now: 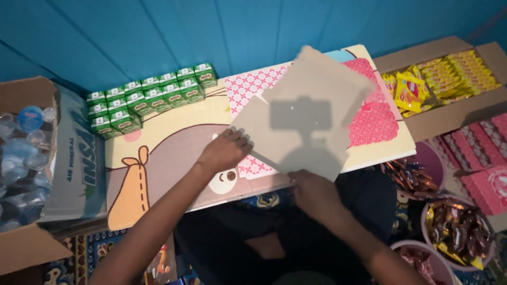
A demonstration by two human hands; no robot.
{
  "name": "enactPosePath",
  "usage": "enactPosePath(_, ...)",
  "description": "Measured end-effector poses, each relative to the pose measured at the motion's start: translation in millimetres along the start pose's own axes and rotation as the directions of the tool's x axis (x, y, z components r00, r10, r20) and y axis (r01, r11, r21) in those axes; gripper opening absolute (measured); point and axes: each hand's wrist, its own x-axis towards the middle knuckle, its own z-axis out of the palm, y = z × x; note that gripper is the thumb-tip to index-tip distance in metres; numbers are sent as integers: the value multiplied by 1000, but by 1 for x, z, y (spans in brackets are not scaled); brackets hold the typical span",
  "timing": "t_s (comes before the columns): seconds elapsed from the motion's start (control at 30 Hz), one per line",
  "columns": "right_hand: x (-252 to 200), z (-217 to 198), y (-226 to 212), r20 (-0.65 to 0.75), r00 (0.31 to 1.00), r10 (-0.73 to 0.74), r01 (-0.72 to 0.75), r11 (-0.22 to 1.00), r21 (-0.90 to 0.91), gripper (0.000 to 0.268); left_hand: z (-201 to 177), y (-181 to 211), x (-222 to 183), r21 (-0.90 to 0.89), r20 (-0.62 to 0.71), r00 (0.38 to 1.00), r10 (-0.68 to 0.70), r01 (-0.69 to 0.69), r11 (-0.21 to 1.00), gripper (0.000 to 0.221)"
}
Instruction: Assembling a cardboard box by folding it along pre-scored lines and tucking in the flaps.
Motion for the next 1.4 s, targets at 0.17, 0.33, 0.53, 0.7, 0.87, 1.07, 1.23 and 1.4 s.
enactPosePath(0.17, -12, 7, 21, -3, 1000, 27, -27, 998, -54, 35, -26, 20, 15, -105, 308, 951, -9, 44, 994, 68)
enactPosePath(0.33, -9, 42, 34, -40, 999, 12, -16, 996, -92, 32, -9, 16, 18, -159, 451, 893, -4, 85, 984, 95)
enactPosePath(0.53, -4, 39, 32, -62, 998, -17, 10, 994, -105, 36, -11, 15, 29, -165, 535, 845, 11, 91, 982, 87)
enactPosePath(0.7, 17, 21, 47, 47, 985, 168, -170, 985, 39, 33, -21, 8, 47, -236, 532, 844, -74, 231, 944, 30)
enactPosePath(0.87, 30, 32, 66, 1, 990, 142, -142, 989, 42, 35, -5, 0, 49, -226, 510, 858, -65, 206, 952, 10)
enactPosePath(1.07, -1, 43, 31, -115, 993, 13, -20, 998, -59, 32, -10, 14, 22, -152, 387, 917, 99, -42, 987, 19)
enactPosePath(1.23, 0, 51, 37, -189, 977, -103, 59, 972, -229, 26, -21, 15, 22, -146, 488, 864, 125, -60, 987, 32)
enactPosePath(1.4, 30, 49, 76, 0, 994, 106, -106, 994, -4, 40, -7, 2, 44, -249, 451, 891, -56, 186, 950, 4)
